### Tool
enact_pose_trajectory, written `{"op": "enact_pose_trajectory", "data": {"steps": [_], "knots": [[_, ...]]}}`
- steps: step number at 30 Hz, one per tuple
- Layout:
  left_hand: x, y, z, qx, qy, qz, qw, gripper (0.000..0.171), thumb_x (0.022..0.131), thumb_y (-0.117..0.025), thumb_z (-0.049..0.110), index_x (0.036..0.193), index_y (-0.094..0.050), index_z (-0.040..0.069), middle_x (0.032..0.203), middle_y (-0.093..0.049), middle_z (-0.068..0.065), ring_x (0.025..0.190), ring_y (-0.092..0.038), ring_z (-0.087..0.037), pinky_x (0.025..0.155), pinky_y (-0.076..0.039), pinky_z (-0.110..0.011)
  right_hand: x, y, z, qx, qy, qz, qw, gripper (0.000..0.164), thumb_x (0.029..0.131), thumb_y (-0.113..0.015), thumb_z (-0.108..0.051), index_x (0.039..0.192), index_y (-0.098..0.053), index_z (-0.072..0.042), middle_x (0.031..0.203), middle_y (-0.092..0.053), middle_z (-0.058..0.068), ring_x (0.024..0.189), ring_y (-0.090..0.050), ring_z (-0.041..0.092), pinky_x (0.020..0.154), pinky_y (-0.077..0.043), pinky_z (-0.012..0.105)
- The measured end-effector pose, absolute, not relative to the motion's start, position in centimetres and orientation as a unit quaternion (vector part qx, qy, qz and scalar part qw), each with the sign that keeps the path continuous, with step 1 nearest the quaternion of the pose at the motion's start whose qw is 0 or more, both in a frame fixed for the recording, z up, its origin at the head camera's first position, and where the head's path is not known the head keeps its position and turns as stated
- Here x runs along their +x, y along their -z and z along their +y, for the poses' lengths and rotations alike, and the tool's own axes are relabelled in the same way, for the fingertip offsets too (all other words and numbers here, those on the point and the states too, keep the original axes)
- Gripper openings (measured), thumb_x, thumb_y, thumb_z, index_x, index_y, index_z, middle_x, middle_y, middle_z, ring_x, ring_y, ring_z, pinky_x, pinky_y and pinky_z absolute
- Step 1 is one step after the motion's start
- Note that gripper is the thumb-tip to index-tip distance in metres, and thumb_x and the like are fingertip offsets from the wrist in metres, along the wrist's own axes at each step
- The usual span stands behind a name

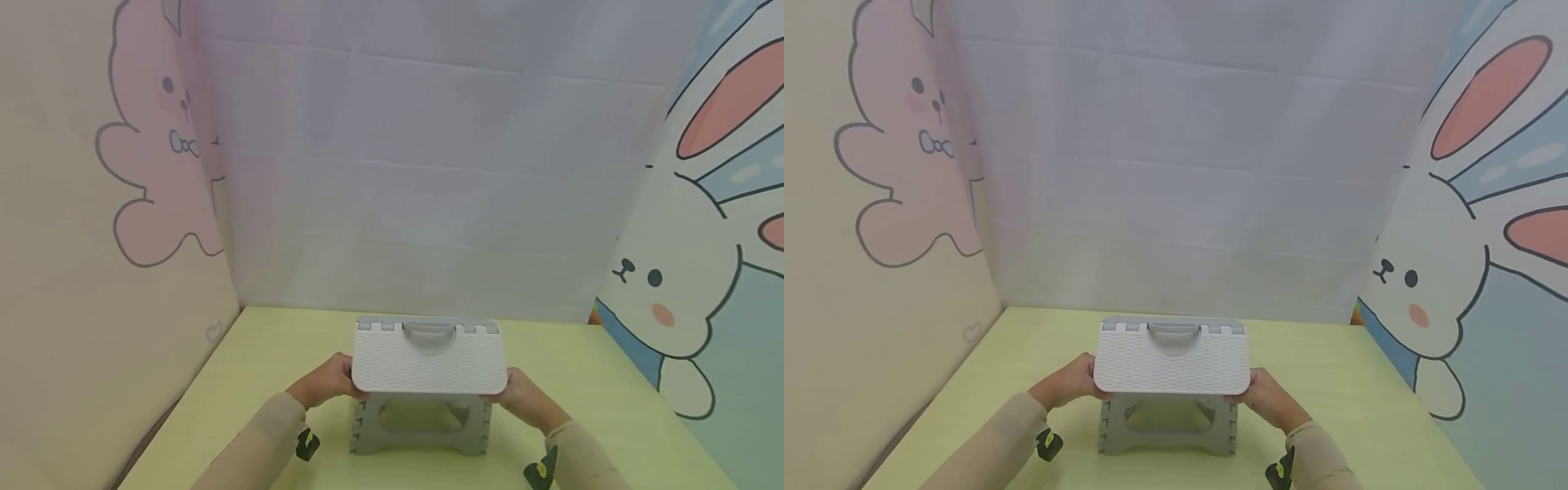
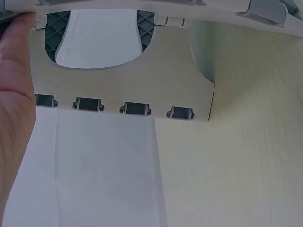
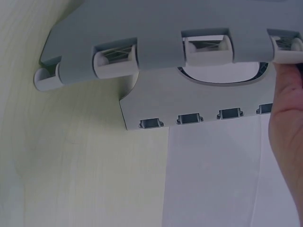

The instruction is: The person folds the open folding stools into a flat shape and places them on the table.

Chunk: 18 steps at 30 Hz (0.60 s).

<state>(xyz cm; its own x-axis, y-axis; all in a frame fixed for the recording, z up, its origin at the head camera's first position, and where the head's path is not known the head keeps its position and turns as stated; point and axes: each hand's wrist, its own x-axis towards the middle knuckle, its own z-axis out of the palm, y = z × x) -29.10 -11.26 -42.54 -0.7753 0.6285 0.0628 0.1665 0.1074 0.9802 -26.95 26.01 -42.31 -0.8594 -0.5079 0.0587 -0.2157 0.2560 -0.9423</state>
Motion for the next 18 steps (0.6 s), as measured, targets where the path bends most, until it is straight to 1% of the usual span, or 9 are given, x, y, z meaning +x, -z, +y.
{"op": "enact_pose_trajectory", "data": {"steps": [2,4,13,15,18], "knots": [[-29.12,42.61,-11.23,0.279,-0.609,0.718,0.190,0.033,0.078,-0.066,-0.013,0.109,-0.060,-0.019,0.106,-0.067,-0.026,0.091,-0.065,-0.021,0.082,-0.053,-0.041,-27.00,42.32,26.06,-0.234,0.567,0.778,0.133,0.044,0.085,-0.061,-0.002,0.121,-0.049,0.020,0.124,-0.053,0.033,0.110,-0.057,0.014,0.099,-0.035,0.059],[-29.13,42.66,-11.21,0.276,-0.608,0.720,0.190,0.033,0.078,-0.066,-0.013,0.109,-0.060,-0.019,0.106,-0.067,-0.025,0.091,-0.065,-0.021,0.082,-0.053,-0.041,-27.05,42.31,26.08,-0.235,0.569,0.776,0.135,0.045,0.085,-0.061,-0.003,0.122,-0.049,0.020,0.124,-0.054,0.032,0.109,-0.056,0.010,0.099,-0.035,0.059],[-29.09,42.69,-11.31,0.265,-0.597,0.733,0.190,0.032,0.078,-0.066,-0.013,0.109,-0.060,-0.018,0.106,-0.067,-0.024,0.089,-0.064,-0.020,0.082,-0.053,-0.041,-27.03,42.65,26.03,-0.241,0.579,0.765,0.144,0.044,0.085,-0.061,-0.003,0.121,-0.048,0.020,0.124,-0.057,0.027,0.107,-0.058,0.007,0.100,-0.035,0.059],[-29.02,42.74,-11.38,0.264,-0.597,0.733,0.191,0.032,0.078,-0.066,-0.013,0.109,-0.060,-0.018,0.106,-0.067,-0.024,0.089,-0.064,-0.020,0.082,-0.053,-0.041,-26.98,42.74,25.96,-0.243,0.581,0.763,0.145,0.044,0.085,-0.061,-0.003,0.122,-0.048,0.020,0.124,-0.056,0.027,0.109,-0.058,0.010,0.100,-0.034,0.059],[-28.93,42.79,-11.45,0.263,-0.598,0.732,0.192,0.032,0.078,-0.065,-0.014,0.110,-0.060,-0.017,0.106,-0.067,-0.024,0.089,-0.064,-0.020,0.083,-0.053,-0.042,-26.94,42.79,25.85,-0.244,0.580,0.763,0.145,0.045,0.086,-0.061,-0.002,0.122,-0.048,0.020,0.125,-0.054,0.030,0.115,-0.056,0.022,0.100,-0.034,0.059]]}}
